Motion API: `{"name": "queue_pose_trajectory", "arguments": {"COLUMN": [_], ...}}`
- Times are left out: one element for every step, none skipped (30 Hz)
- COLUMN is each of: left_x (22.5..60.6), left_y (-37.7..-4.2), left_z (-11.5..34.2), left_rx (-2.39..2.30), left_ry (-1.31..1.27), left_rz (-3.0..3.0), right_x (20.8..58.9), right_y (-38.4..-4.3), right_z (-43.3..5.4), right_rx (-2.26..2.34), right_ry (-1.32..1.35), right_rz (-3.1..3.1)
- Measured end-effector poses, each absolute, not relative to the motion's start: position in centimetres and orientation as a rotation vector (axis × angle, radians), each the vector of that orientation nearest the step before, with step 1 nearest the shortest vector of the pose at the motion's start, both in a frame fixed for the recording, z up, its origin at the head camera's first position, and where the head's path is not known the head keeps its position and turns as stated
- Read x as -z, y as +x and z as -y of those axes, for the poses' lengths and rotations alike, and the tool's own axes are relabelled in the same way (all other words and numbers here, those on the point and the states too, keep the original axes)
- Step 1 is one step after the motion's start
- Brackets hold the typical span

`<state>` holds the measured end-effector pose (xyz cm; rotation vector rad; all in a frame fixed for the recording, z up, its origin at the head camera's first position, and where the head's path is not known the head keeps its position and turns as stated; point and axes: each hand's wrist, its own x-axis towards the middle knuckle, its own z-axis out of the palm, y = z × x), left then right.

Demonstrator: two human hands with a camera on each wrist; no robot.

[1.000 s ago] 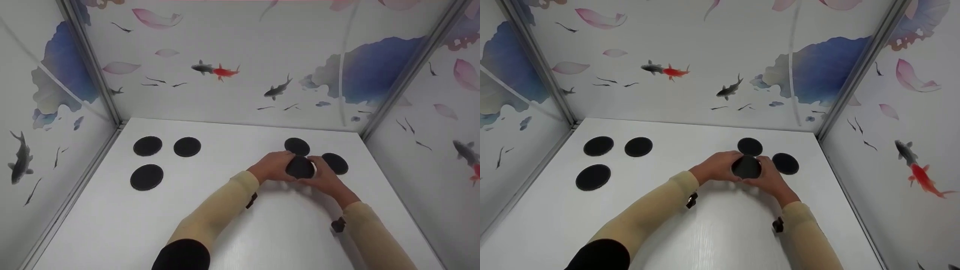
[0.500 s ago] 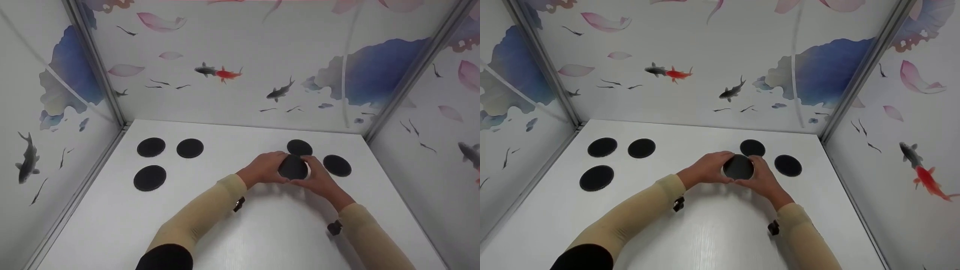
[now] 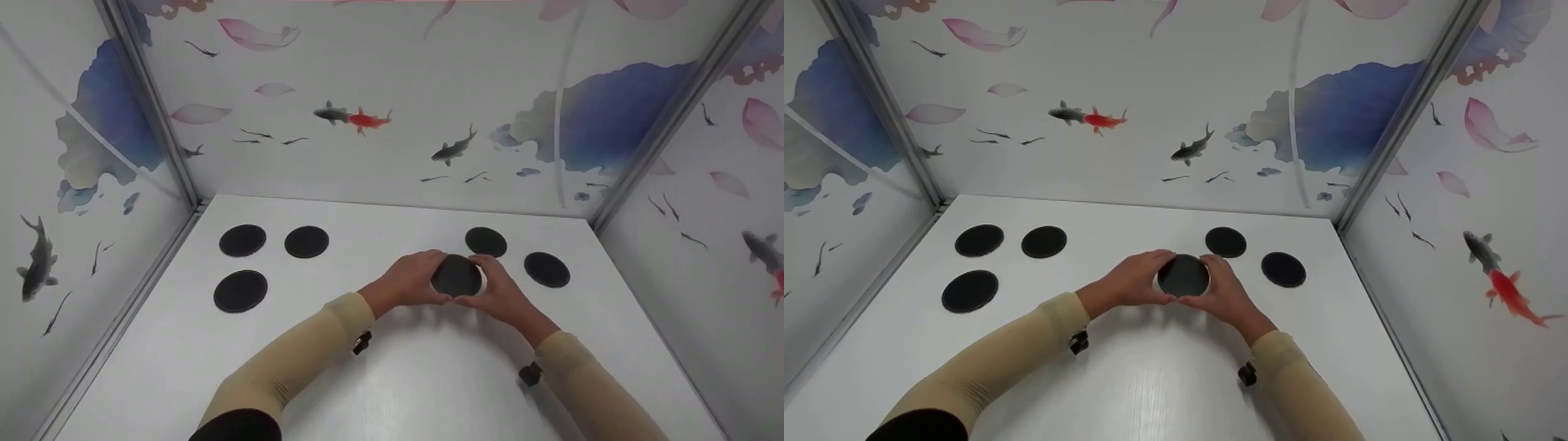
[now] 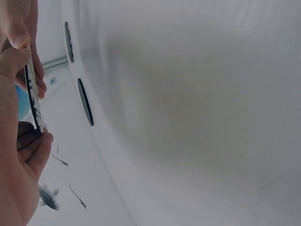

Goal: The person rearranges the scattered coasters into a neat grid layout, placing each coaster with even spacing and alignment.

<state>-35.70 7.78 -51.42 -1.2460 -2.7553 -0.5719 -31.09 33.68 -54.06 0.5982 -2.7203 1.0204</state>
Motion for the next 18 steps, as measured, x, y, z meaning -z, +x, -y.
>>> {"name": "queue_pose_trajectory", "arguments": {"left_x": [51.4, 51.5, 51.4, 51.4, 51.4, 51.4, 51.3, 51.3, 51.3, 51.4, 51.5, 51.5, 51.5, 51.5, 51.5, 51.5, 51.5, 51.5], "left_y": [-35.6, -35.5, -35.3, -35.1, -35.0, -34.8, -34.7, -34.6, -34.4, -34.4, -34.3, -34.2, -34.1, -34.0, -33.9, -33.8, -33.7, -33.6], "left_z": [-7.5, -7.2, -7.0, -6.7, -6.4, -6.1, -5.9, -5.6, -5.3, -5.0, -4.7, -4.5, -4.2, -3.9, -3.6, -3.3, -3.1, -2.7], "left_rx": [0.584, 0.59, 0.603, 0.616, 0.626, 0.641, 0.656, 0.664, 0.672, 0.677, 0.677, 0.681, 0.683, 0.686, 0.689, 0.696, 0.7, 0.715], "left_ry": [-1.236, -1.224, -1.211, -1.198, -1.187, -1.179, -1.173, -1.168, -1.164, -1.164, -1.162, -1.161, -1.159, -1.155, -1.155, -1.154, -1.152, -1.15], "left_rz": [2.763, 2.773, 2.787, 2.797, 2.803, 2.807, 2.808, 2.805, 2.802, 2.791, 2.784, 2.775, 2.77, 2.766, 2.761, 2.756, 2.752, 2.75], "right_x": [54.1, 54.0, 54.0, 54.0, 54.0, 54.1, 54.0, 54.1, 54.1, 54.1, 54.0, 54.0, 54.0, 54.0, 53.9, 53.9, 53.9, 53.9], "right_y": [-31.1, -31.1, -31.1, -31.1, -31.1, -31.1, -31.1, -31.1, -31.1, -31.0, -31.0, -31.0, -30.9, -30.9, -30.9, -30.8, -30.8, -30.8], "right_z": [-33.5, -33.2, -33.0, -32.7, -32.5, -32.3, -32.0, -31.8, -31.5, -31.3, -31.1, -30.8, -30.6, -30.3, -30.1, -29.8, -29.6, -29.3], "right_rx": [-1.017, -1.023, -1.029, -1.038, -1.053, -1.06, -1.066, -1.072, -1.075, -1.075, -1.073, -1.069, -1.067, -1.066, -1.066, -1.065, -1.065, -1.065], "right_ry": [0.608, 0.619, 0.626, 0.639, 0.648, 0.655, 0.657, 0.66, 0.662, 0.664, 0.665, 0.671, 0.674, 0.68, 0.686, 0.693, 0.699, 0.703], "right_rz": [2.72, 2.719, 2.718, 2.713, 2.711, 2.707, 2.708, 2.705, 2.705, 2.706, 2.707, 2.705, 2.706, 2.703, 2.701, 2.697, 2.696, 2.699]}}
